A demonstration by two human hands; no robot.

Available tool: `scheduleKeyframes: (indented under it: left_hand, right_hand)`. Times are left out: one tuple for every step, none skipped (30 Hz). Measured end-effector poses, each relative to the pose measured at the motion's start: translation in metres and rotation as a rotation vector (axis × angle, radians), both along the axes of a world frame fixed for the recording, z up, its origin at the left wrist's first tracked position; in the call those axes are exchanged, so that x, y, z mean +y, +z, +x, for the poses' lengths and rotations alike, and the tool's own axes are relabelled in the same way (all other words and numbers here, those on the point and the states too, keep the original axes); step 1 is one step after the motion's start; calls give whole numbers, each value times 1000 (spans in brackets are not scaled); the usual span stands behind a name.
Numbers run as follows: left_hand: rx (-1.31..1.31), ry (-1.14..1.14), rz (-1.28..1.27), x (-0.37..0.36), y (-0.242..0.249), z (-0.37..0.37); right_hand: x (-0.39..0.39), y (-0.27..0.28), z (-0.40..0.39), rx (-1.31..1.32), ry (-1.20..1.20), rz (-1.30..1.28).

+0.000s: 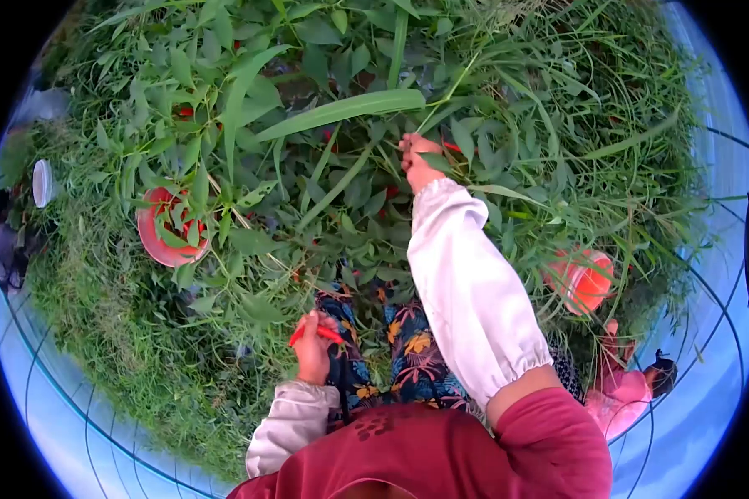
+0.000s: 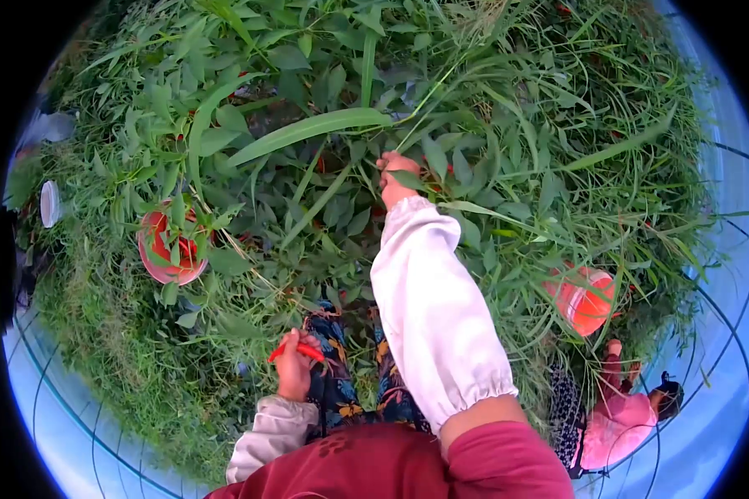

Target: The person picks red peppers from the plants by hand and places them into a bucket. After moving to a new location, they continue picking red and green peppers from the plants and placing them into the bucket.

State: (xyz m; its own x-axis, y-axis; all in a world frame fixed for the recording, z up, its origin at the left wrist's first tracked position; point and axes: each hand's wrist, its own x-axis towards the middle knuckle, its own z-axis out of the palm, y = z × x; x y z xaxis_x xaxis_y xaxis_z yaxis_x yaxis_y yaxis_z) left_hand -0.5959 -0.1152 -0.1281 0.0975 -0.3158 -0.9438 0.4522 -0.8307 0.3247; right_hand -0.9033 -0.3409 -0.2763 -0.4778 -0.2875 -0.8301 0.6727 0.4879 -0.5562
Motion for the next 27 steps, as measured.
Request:
scheduleKeyframes:
  left_hand:
    - [-5, -37, 5, 2, -2, 0]
    - [-12, -72, 6, 1, -3, -2]
    - [-16, -66, 14, 0, -5, -3]
    - [-28, -93, 12, 0, -6, -3]
    - [-39, -121, 12, -2, -7, -4]
    - [-42, -115, 24, -3, -7, -5]
    - [-43, -152, 24, -4, -8, -7]
    - [-43, -189, 21, -7, -9, -8]
    - [-33, -173, 30, -11, -6, -12]
    - [-33, -172, 35, -11, -6, -15]
    - [-46, -182, 20, -12, -7, -18]
    - [-60, -193, 6, -13, -8, -22]
    - [-58, -194, 14, -14, -9, -25]
    - [-42, -244, -6, -16, -8, -28]
    - [-27, -296, -25, -18, -8, -31]
    - [-26, -299, -19, -19, -9, -35]
    - [-19, -343, -36, -21, -10, -38]
    - [-11, -388, -55, -26, -9, -43]
    - [-1, -435, -31, -31, -6, -47]
    - [0, -440, -26, -36, -4, -52]
    - [-7, -475, -44, -40, -4, -58]
    - [-15, -509, -63, -45, -5, -63]
    - [11, -522, -64, -49, -7, -67]
    - [11, -527, -59, -53, -12, -72]
    - [49, -575, -128, -57, -16, -79]
    - [90, -622, -196, -62, -23, -86]
    - [86, -737, -245, -67, -32, -93]
  right_hand:
    - [10, -12, -9, -106, 82, 28]
    - [14, -13, -13, -214, 165, 54]
    - [17, -15, -15, -128, 251, -16]
    - [21, -16, -22, -157, 249, -91]
    - [21, -10, -26, -23, 262, -71]
    - [25, -13, -34, 113, 276, -51]
    - [36, -28, -53, 356, 500, -12]
    - [50, -49, -78, 601, 722, 24]
    - [59, -43, -94, 823, 829, 127]
    - [69, -33, -104, 1048, 931, 231]
    - [77, -28, -106, 1046, 934, 235]
    - [85, -23, -108, 1156, 1003, 257]
    - [94, -18, -108, 1264, 1072, 280]
    - [102, -9, -102, 1260, 1075, 287]
    - [109, 1, -90, 1254, 1161, 384]
    - [115, 11, -75, 1245, 1246, 478]
    - [125, 15, -61, 1268, 1285, 547]
    - [136, 16, -48, 1291, 1324, 616]
    - [145, 16, -37, 1249, 1386, 701]
    - [159, 14, -30, 1218, 1411, 674]
    - [173, 10, -23, 1188, 1437, 631]
    - [186, 7, -17, 1157, 1462, 587]
    - [190, 15, -10, 1150, 1461, 591]
    - [192, 26, -1, 1063, 1464, 609]
    - [194, 36, 9, 974, 1464, 629]
    - [203, 41, 18, 906, 1382, 537]
    - [207, 41, 30, 802, 1304, 545]
